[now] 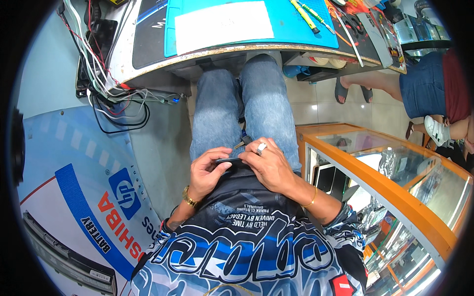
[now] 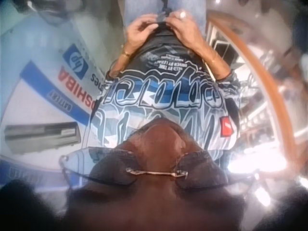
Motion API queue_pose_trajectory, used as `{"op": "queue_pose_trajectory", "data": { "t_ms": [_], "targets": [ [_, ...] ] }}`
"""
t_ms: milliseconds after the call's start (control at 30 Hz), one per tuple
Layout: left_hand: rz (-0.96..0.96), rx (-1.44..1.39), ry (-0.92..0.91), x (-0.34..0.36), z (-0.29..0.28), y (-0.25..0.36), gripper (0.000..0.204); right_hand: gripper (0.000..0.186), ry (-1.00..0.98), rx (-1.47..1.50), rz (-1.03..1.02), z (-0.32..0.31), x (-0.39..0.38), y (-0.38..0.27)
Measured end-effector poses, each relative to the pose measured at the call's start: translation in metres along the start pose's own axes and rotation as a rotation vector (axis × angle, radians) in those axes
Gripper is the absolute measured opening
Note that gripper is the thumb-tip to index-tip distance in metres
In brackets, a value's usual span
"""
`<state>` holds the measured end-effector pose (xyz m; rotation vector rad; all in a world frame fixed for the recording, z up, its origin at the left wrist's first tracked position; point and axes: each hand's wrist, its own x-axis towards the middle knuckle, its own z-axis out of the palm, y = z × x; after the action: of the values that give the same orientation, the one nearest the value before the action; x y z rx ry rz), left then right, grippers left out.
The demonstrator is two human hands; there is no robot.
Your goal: The person disassembles a mobile phone by removing the back cover and internal components, and then proceeds to reassemble it using a screwdriver to secure the parts.
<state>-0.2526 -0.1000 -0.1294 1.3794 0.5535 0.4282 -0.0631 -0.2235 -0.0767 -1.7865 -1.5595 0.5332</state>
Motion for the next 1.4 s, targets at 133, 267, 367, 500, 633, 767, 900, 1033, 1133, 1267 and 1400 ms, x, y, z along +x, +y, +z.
{"op": "queue_pose_trajectory", "data": {
  "t_ms": [133, 267, 367, 500, 633, 767, 900, 1033, 1133, 1267, 1400],
  "targets": [
    [0.104, 0.252, -0.001, 0.006, 0.003, 0.006, 0.018, 0.021, -0.060, -0.045, -0.004, 0.003, 0.004, -0.002],
    [0.075, 0.239, -0.017, 0.007, 0.001, 0.008, 0.016, 0.019, -0.088, -0.036, 0.002, -0.001, 0.004, -0.003],
    [0.033, 0.218, -0.020, 0.005, 0.000, 0.011, 0.016, 0.018, -0.049, -0.084, 0.042, -0.015, -0.005, 0.003],
    [0.077, 0.290, -0.078, 0.014, 0.005, 0.022, 0.017, 0.018, -0.067, -0.088, 0.091, -0.023, -0.016, 0.004],
    [0.143, 0.396, -0.115, 0.022, 0.013, 0.026, 0.018, 0.021, -0.080, -0.106, 0.100, -0.022, -0.018, 0.004],
    [0.153, 0.404, -0.138, 0.022, 0.012, 0.027, 0.017, 0.021, -0.055, -0.081, 0.161, -0.029, -0.020, 0.004],
    [0.194, 0.464, -0.143, 0.024, 0.012, 0.031, 0.018, 0.018, -0.043, -0.078, 0.190, -0.040, -0.030, 0.009],
    [0.378, 0.663, -0.168, 0.036, 0.020, 0.051, 0.019, 0.018, -0.030, -0.109, 0.143, -0.038, -0.029, 0.008],
    [0.370, 0.671, -0.197, 0.038, 0.029, 0.046, 0.019, 0.017, -0.018, -0.114, 0.142, -0.036, -0.029, 0.006],
    [0.306, 0.582, -0.192, 0.037, 0.029, 0.040, 0.017, 0.017, 0.044, -0.074, 0.268, -0.041, -0.039, 0.008],
    [0.285, 0.554, -0.192, 0.037, 0.030, 0.039, 0.016, 0.017, 0.049, -0.077, 0.279, -0.046, -0.044, 0.010]
  ]
}}
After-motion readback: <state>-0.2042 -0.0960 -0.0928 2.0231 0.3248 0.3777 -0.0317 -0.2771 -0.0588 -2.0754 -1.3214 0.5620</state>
